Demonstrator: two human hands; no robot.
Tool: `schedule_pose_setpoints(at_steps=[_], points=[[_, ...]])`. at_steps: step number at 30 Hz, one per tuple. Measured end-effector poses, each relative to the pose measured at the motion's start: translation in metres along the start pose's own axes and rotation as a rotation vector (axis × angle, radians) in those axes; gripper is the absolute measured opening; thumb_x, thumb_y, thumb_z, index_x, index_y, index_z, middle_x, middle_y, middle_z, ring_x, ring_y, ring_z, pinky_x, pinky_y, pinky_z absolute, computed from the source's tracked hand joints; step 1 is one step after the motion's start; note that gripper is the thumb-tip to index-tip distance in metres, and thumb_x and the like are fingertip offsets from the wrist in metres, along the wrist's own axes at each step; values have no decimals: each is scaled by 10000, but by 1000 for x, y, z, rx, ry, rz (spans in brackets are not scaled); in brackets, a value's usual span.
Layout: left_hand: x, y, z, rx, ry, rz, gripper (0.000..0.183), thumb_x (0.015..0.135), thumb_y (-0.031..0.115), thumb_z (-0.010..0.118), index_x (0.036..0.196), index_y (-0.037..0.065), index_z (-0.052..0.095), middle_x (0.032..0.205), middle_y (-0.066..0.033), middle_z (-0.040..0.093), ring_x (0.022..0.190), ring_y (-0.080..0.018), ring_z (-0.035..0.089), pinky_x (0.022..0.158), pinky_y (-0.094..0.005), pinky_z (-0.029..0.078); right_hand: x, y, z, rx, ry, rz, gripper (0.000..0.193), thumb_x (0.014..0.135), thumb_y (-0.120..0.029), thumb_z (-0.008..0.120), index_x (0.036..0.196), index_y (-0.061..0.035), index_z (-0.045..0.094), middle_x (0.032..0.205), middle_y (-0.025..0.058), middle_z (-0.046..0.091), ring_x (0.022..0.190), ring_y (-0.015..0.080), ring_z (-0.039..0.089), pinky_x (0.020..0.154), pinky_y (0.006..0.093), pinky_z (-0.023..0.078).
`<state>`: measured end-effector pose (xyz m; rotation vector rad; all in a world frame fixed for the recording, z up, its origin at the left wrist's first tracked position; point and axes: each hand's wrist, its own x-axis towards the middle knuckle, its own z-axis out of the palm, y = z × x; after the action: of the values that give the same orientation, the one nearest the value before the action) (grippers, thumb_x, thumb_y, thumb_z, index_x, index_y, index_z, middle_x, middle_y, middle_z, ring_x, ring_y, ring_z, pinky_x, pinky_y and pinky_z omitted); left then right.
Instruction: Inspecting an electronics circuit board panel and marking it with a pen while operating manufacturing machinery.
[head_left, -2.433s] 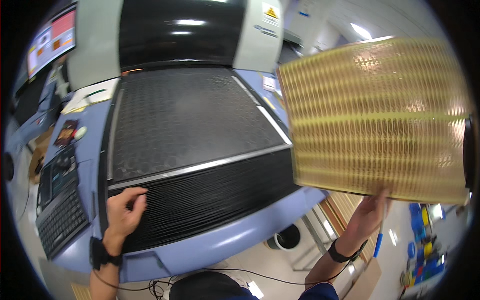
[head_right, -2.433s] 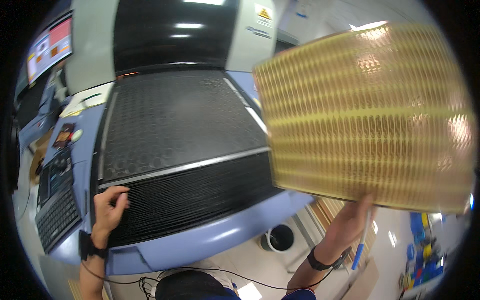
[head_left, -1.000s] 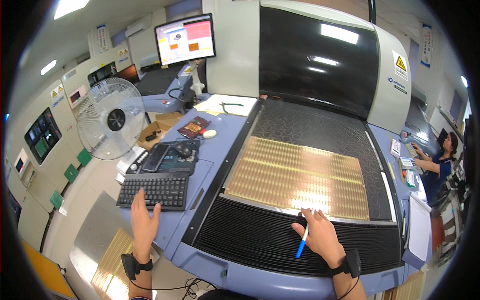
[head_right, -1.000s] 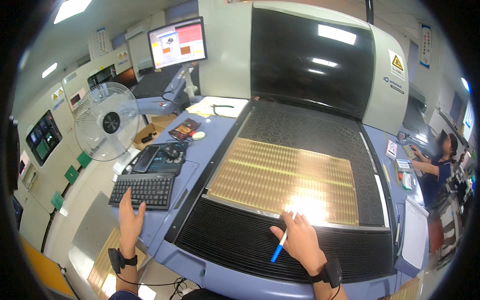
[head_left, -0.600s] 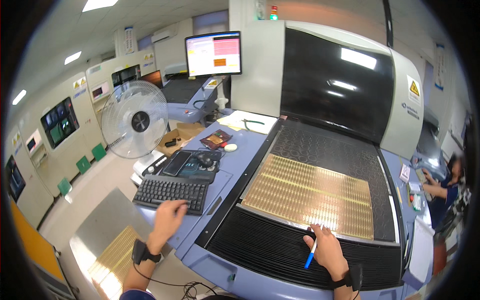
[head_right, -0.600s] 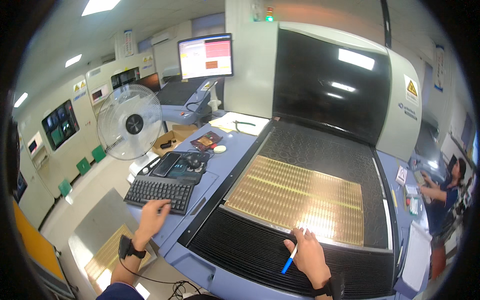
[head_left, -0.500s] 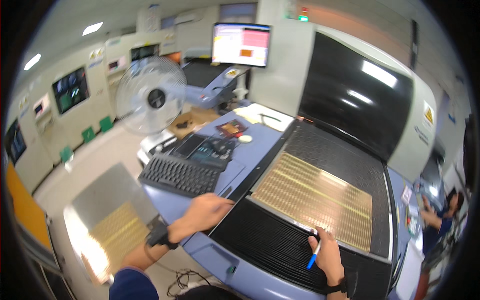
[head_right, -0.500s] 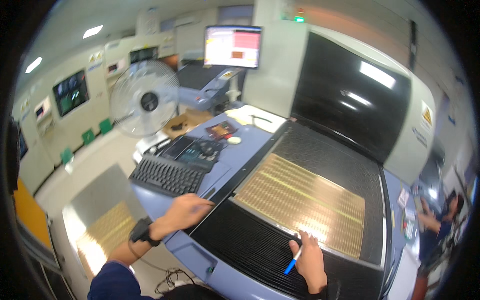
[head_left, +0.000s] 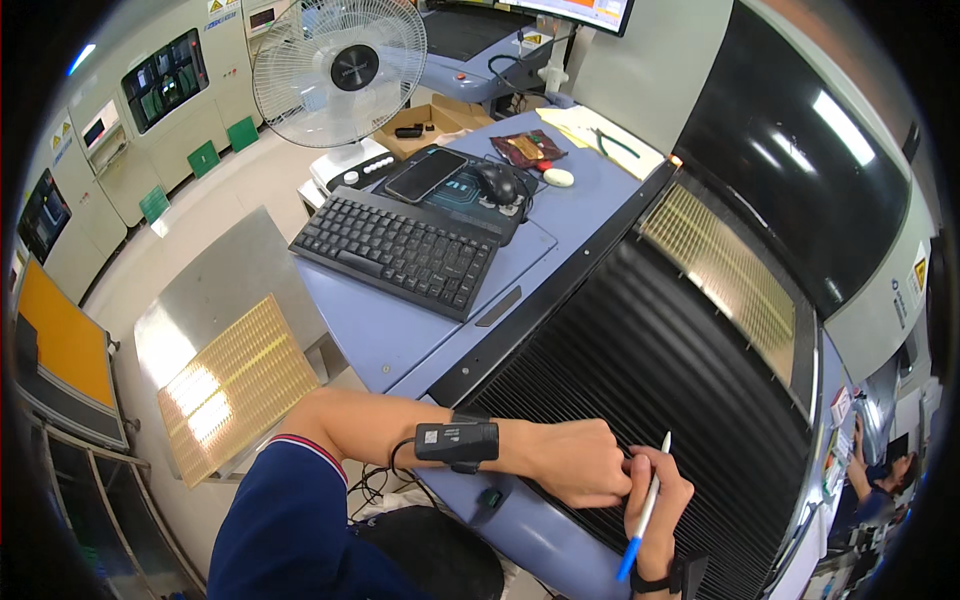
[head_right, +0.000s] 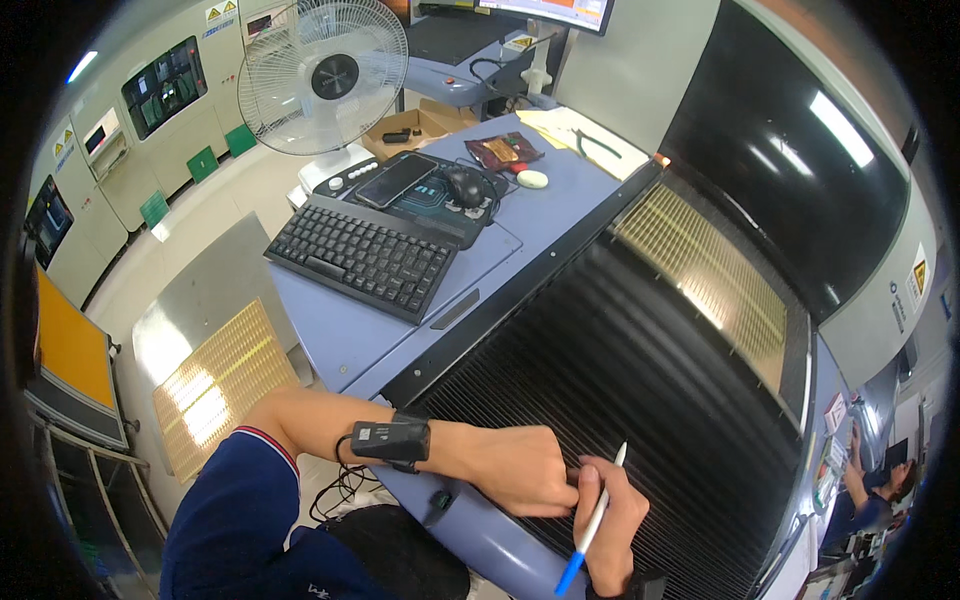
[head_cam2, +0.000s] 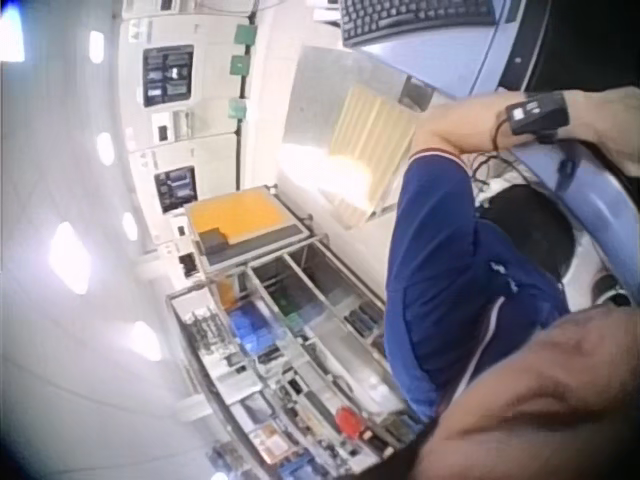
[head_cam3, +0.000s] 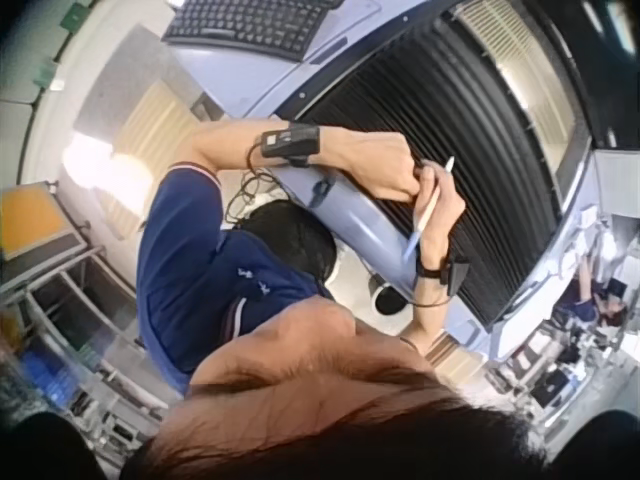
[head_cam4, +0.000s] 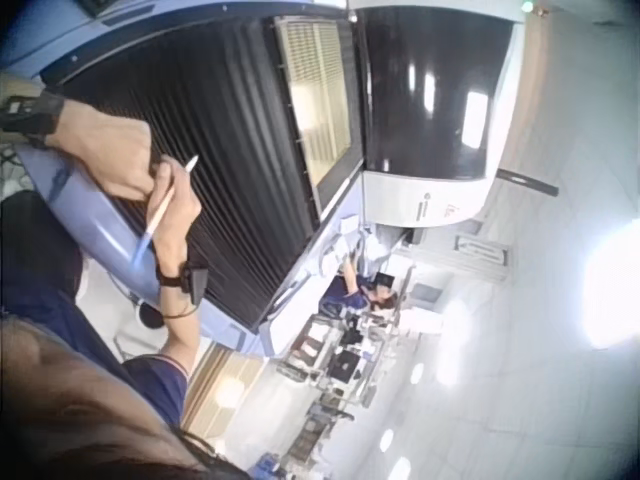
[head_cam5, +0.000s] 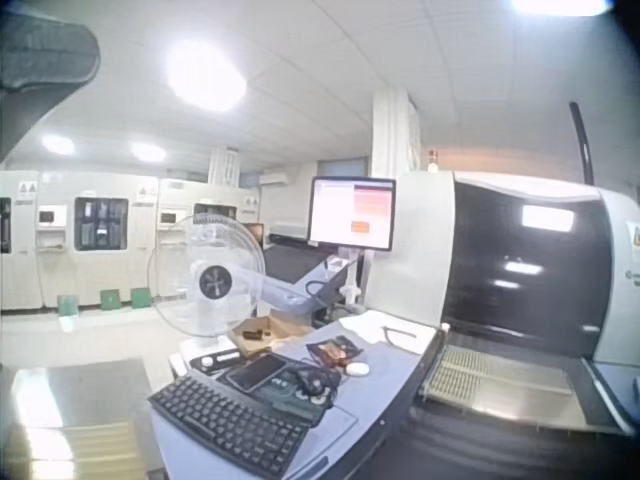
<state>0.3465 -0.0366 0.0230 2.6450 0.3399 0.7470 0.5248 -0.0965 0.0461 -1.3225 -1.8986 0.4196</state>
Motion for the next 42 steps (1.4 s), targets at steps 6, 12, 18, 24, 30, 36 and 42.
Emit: schedule_pose_setpoints(at_steps=[6, 12, 18, 24, 30, 36, 42], points=[[2, 5, 19, -147, 64, 113, 326, 843, 261, 651, 595, 54, 611, 529, -100, 578, 467, -333, 575, 454, -427, 451, -13, -6, -2, -84, 44, -83, 150, 988, -86, 558, 966, 15, 668, 646, 94, 651, 558, 135, 608, 531, 287, 458], [-3, 10, 24, -175, 138, 80, 309, 794, 218, 661, 550, 40, 596, 496, -109, 555, 450, -325, 571, 430, -422, 431, -15, -4, 4, -80, 35, -10, 180, 986, -130, 572, 949, 15, 673, 631, 81, 632, 544, 129, 591, 525, 275, 432], [-4, 12, 23, -113, 133, 98, 235, 704, 167, 659, 519, 51, 571, 492, -103, 554, 439, -308, 570, 420, -404, 423, -14, -5, 3, -138, 60, -71, 185, 993, -141, 572, 951, 6, 675, 690, 95, 668, 558, 145, 609, 540, 274, 440], [-9, 25, 24, 71, 113, 173, 235, 692, 200, 643, 530, 68, 535, 487, -72, 528, 461, -253, 572, 429, -373, 431, -16, -5, 4, -19, 13, 7, 204, 989, -164, 576, 926, 3, 675, 663, 95, 663, 552, 153, 619, 535, 283, 451], [-13, 33, 33, 49, 170, 208, 208, 670, 178, 647, 532, 61, 544, 502, -76, 561, 465, -251, 576, 432, -367, 445, -14, -8, 1, -147, -39, -134, 249, 991, -218, 571, 926, 2, 669, 633, 90, 659, 539, 164, 629, 527, 279, 459], [-23, 59, 62, -389, -3, 287, 232, 700, 217, 654, 616, 1, 652, 552, -144, 624, 496, -304, 626, 468, -413, 472, -19, -6, 3, 51, -93, -12, 285, 1000, -280, 574, 979, 2, 609, 663, 134, 679, 583, 204, 670, 561, 289, 535], [-15, 69, 14, -483, -429, 279, 348, 880, 327, 674, 1028, 19, 740, 880, -209, 701, 825, -321, 681, 738, -447, 559, -31, -35, 21, 630, -211, -98, 378, 909, -187, 716, 1180, -31, 503, 879, 252, 700, 874, 311, 676, 678, 361, 579]])
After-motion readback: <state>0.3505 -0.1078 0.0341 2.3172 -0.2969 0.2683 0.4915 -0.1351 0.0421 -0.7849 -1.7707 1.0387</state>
